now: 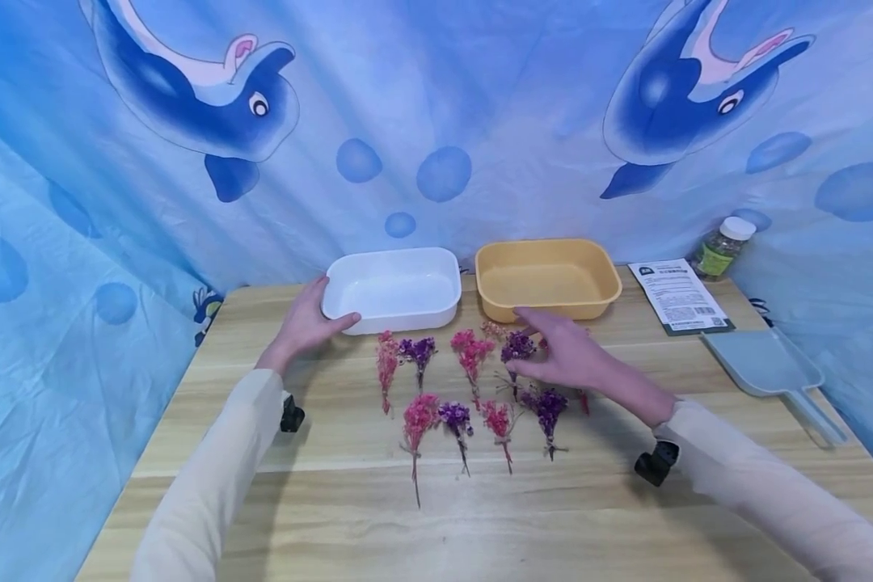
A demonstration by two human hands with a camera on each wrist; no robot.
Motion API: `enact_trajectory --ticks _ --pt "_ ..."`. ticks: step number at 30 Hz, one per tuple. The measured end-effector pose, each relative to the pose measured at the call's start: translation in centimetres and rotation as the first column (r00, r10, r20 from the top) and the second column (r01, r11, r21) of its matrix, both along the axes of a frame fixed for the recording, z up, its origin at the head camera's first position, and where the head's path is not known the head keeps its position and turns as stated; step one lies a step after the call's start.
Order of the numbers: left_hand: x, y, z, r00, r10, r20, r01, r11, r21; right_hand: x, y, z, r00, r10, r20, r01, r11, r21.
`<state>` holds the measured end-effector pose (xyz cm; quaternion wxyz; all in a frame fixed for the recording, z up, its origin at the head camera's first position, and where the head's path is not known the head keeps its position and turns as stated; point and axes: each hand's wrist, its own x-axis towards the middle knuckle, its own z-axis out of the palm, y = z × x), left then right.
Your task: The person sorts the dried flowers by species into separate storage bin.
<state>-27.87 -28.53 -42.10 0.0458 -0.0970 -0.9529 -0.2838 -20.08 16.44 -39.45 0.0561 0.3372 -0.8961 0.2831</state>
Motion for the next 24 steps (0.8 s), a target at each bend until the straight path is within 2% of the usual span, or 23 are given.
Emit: enact_trajectory --ticks 5,8,12,15,21,24 --pt "-0.2 -0.2 0.1 1.000 0.022 0.017 -0.021 0.998 -0.051 0.4 -2.0 0.0 0.998 0.032 0.061 -0.031 0.999 -0.030" --pt "-0.3 -0.1 0.2 1.000 0.023 0.018 -0.023 0.999 -0.045 0.4 -3.5 0.2 0.989 0.056 0.139 -0.044 0.995 -0.094" --pt "-0.4 0.1 0.5 1.000 0.016 0.024 -0.015 0.998 -0.056 0.5 -6.1 0.1 0.958 0.068 0.277 -0.004 0.975 -0.224" --pt "-0.4 0.1 0.5 0.999 0.025 0.039 -0.022 0.997 -0.074 0.6 -8.3 -0.1 0.936 0.047 0.349 0.053 0.960 -0.273" --pt "-0.4 0.1 0.8 0.999 0.036 0.040 -0.033 0.997 -0.069 0.8 -12.7 -0.2 0.898 0.019 0.441 0.127 0.946 -0.299" --pt "-0.4 0.0 0.8 0.999 0.035 0.041 -0.032 0.997 -0.071 0.9 -14.7 -0.1 0.882 0.023 0.470 0.139 0.941 -0.308"
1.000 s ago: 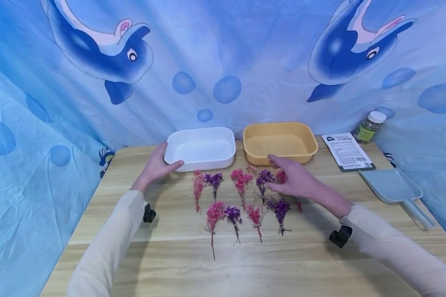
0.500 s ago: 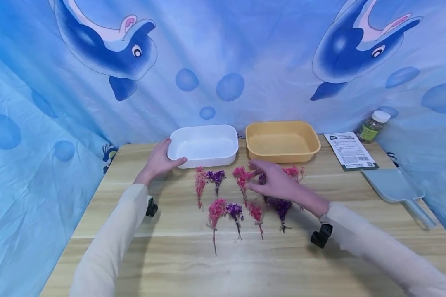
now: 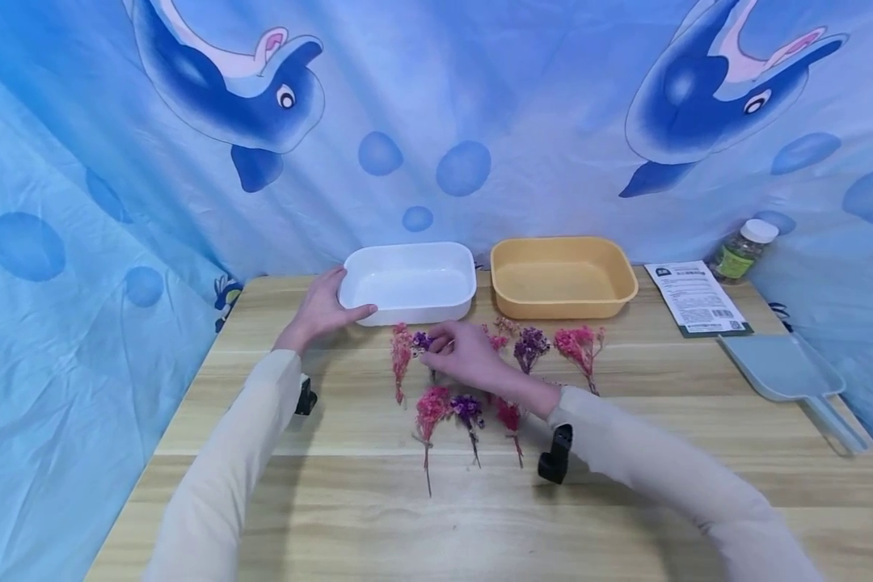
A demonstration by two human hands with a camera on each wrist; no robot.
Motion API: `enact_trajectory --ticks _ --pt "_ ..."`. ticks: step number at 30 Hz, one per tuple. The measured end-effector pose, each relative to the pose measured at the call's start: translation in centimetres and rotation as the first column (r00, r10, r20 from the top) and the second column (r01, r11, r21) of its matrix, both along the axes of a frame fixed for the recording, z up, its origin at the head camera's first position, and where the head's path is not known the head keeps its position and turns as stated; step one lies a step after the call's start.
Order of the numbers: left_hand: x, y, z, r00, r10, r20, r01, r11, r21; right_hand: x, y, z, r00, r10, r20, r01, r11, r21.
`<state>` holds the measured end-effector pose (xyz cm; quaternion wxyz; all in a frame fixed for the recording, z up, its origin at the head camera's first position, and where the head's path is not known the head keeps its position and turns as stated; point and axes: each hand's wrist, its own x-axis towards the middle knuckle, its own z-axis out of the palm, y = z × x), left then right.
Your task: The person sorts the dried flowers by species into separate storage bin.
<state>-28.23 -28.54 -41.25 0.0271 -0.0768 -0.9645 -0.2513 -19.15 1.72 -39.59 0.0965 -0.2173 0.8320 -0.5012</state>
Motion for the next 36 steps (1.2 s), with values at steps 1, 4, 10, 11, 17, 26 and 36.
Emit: enact_trajectory --ticks 1,4,10,11,17,26,36 --pt "0.0 0.0 0.0 1.000 0.000 0.001 0.000 1.000 0.000 0.0 -0.6 0.1 1.000 -0.003 0.009 0.003 1.000 -0.002" --pt "-0.1 0.0 0.1 1.000 0.005 0.009 -0.005 1.000 -0.003 0.1 -2.3 0.3 1.000 -0.002 0.011 0.002 1.000 0.007" --pt "-0.1 0.2 0.4 1.000 -0.003 0.004 0.003 1.000 -0.013 0.0 -4.5 0.2 0.999 -0.009 -0.034 0.011 0.998 0.062" --pt "-0.1 0.2 0.5 1.000 -0.007 0.002 0.007 1.000 -0.017 0.1 -4.7 0.1 0.999 -0.010 -0.034 0.012 0.998 0.069" --pt "-0.1 0.1 0.4 1.000 -0.012 -0.005 0.012 1.000 -0.022 0.4 -5.5 -0.6 1.000 -0.020 -0.007 0.021 0.995 0.093" --pt "0.0 0.1 0.4 1.000 -0.001 0.000 0.001 1.000 -0.025 0.8 -6.4 -2.1 0.999 -0.010 -0.052 0.019 0.985 0.172" --pt "0.1 0.0 0.4 1.000 0.005 0.011 -0.005 0.999 -0.036 0.9 -7.7 -3.2 0.993 -0.068 -0.098 0.091 0.963 0.253"
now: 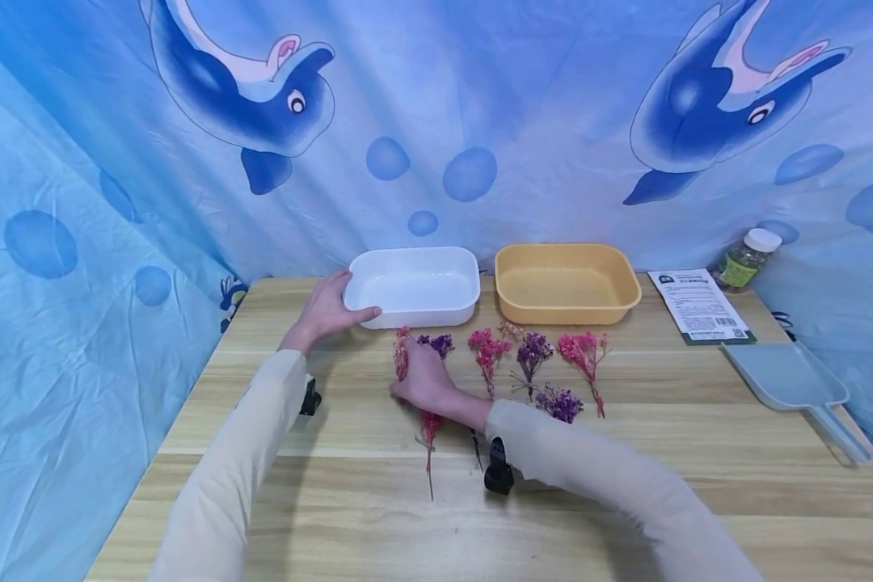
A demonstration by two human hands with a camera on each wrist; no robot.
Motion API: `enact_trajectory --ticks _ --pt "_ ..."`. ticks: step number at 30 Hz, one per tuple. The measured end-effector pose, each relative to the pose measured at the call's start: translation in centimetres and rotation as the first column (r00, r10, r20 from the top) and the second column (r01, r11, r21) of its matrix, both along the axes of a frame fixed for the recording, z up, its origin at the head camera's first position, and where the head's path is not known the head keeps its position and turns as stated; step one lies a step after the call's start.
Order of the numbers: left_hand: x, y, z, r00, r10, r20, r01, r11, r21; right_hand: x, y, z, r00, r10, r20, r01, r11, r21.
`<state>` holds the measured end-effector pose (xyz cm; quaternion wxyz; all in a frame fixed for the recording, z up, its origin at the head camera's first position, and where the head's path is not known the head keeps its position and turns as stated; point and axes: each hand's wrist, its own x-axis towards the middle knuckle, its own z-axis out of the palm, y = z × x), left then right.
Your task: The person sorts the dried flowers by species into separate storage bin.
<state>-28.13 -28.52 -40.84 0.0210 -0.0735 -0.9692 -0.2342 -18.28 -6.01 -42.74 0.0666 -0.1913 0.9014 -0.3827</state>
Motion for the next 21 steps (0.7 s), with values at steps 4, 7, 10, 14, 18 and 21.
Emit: enact_trajectory --ticks 4,7,10,14,18,21 --pt "0.04 0.04 -0.01 1.000 0.003 -0.001 -0.003 1.000 0.000 0.02 -0.38 -0.31 1.000 -0.014 -0.002 0.014 1.000 0.008" --pt "0.15 0.03 -0.02 1.000 0.009 -0.002 -0.009 1.000 0.002 0.01 -0.61 -0.56 1.000 -0.020 -0.006 0.020 0.999 0.025" --pt "0.19 0.02 -0.04 1.000 0.008 -0.005 -0.008 1.000 0.004 -0.04 -0.77 -0.78 1.000 -0.026 -0.008 0.026 0.999 0.041" --pt "0.20 0.06 -0.02 1.000 0.003 -0.014 -0.003 1.000 0.006 -0.11 -0.91 -0.90 0.999 -0.034 -0.012 0.034 0.997 0.062" --pt "0.32 0.13 0.07 1.000 0.006 -0.015 -0.006 1.000 0.014 -0.08 -0.88 -0.84 0.999 -0.029 -0.018 0.029 0.998 0.058" --pt "0.33 0.12 0.14 1.000 0.007 -0.015 -0.007 1.000 0.021 -0.05 -0.79 -0.63 1.000 -0.020 -0.024 0.021 0.999 0.040"
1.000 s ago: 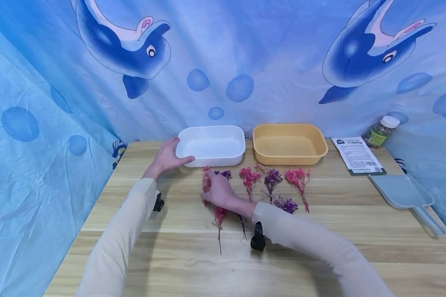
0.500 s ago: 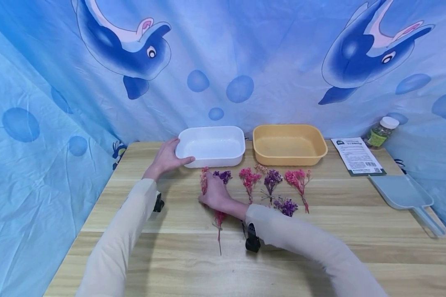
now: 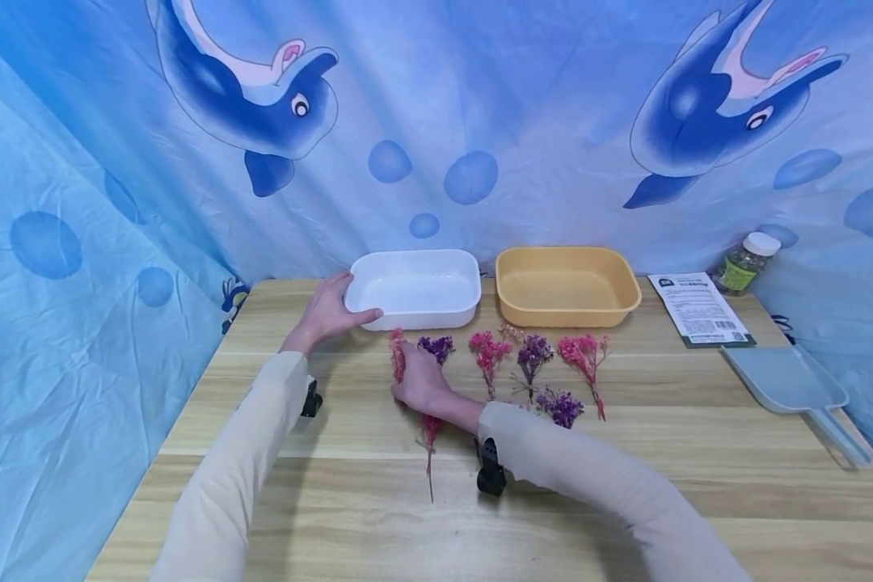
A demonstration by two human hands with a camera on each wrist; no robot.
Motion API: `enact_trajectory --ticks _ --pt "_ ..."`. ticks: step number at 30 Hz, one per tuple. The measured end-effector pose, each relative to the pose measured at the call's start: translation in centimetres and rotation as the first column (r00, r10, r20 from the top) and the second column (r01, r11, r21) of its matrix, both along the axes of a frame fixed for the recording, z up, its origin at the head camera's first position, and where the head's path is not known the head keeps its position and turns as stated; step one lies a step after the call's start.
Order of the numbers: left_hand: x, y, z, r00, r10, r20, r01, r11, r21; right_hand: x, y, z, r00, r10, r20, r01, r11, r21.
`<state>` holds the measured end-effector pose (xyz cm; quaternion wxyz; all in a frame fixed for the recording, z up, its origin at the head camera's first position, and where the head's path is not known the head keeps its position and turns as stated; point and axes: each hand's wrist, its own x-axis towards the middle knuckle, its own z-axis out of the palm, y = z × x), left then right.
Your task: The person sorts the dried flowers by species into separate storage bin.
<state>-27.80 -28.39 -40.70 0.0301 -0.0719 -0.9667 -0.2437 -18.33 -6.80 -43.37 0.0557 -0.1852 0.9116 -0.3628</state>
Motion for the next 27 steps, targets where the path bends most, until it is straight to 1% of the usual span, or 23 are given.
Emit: enact_trajectory --ticks 3,10,13,17,21,23,27 --pt "0.0 0.0 0.0 1.000 -0.003 -0.001 0.003 1.000 0.001 0.1 0.2 0.4 1.000 0.013 -0.002 -0.013 1.000 -0.022" --pt "0.0 0.0 0.0 1.000 0.001 0.007 -0.001 1.000 -0.004 1.0 1.1 1.7 0.996 0.082 0.048 -0.076 0.991 -0.112" --pt "-0.2 0.0 -0.1 1.000 0.003 0.010 -0.003 1.000 -0.007 1.6 1.6 2.1 0.992 0.115 0.060 -0.104 0.982 -0.158" --pt "-0.2 -0.1 0.0 1.000 0.010 0.013 -0.010 1.000 -0.006 2.2 2.3 2.7 0.983 0.157 0.097 -0.131 0.964 -0.233" --pt "-0.1 -0.1 0.0 1.000 0.006 0.006 -0.006 1.000 -0.003 2.3 3.3 3.2 0.977 0.190 0.097 -0.158 0.949 -0.274" --pt "-0.2 -0.1 0.0 1.000 0.004 0.002 -0.004 1.000 0.001 2.1 3.9 3.5 0.975 0.209 0.080 -0.180 0.944 -0.278" --pt "-0.1 -0.1 -0.1 1.000 -0.003 0.007 0.003 1.000 0.009 1.7 5.0 3.9 0.964 0.256 0.074 -0.227 0.933 -0.280"
